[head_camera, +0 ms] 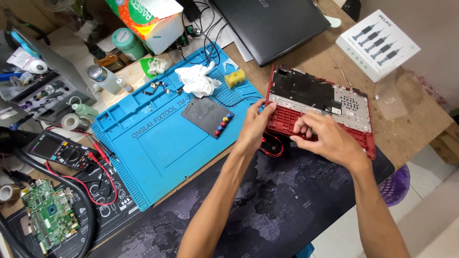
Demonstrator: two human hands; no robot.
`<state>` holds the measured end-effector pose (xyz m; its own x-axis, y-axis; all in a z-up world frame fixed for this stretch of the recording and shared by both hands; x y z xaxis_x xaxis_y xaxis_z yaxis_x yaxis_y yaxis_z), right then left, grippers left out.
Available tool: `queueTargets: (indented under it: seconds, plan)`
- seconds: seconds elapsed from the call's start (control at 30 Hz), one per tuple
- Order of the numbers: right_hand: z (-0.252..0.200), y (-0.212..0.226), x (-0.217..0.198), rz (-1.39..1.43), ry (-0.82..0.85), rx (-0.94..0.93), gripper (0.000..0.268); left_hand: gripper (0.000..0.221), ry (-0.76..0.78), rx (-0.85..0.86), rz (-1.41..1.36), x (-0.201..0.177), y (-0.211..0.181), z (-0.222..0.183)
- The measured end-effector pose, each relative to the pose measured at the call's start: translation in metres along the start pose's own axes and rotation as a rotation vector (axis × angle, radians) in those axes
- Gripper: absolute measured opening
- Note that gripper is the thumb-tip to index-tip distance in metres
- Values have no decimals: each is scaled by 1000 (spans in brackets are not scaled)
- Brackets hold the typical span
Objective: Testing a motherboard with a multimeter and handling laptop components on a repair bench.
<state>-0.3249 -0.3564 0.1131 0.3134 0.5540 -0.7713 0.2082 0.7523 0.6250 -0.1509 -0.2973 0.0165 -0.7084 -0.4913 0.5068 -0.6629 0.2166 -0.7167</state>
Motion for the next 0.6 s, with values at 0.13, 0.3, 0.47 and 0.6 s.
queueTargets:
  seconds: [0.13,0.3,0.47,0.6]
  plan:
    - [-11,21,0,-69,-86,-66,18,37,-16,91,-46,-3,-3,-17]
    - [-16,69,-18,-101,-311,-117,12,42,-40,64,-185,-30,-29,-56]
    - [-27,75,-13,-242,-687,-262,7,57,-128,206,-223,-89,-54,-115]
    - [-4,68,9,-31,-1020,-270,10,48,-300,262,-251,-146,-58,-176]
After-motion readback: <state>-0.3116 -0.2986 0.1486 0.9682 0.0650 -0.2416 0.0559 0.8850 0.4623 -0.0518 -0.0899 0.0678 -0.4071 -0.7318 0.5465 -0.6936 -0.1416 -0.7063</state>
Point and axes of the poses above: each hand's wrist, its own z-axis towards the middle knuckle, its own x-axis out of the palm, y = z × x, the point moved 1 cm from there along z, towards the middle knuckle, and after that the axes turned 14 degrees about -x, right-handed, at the moved point
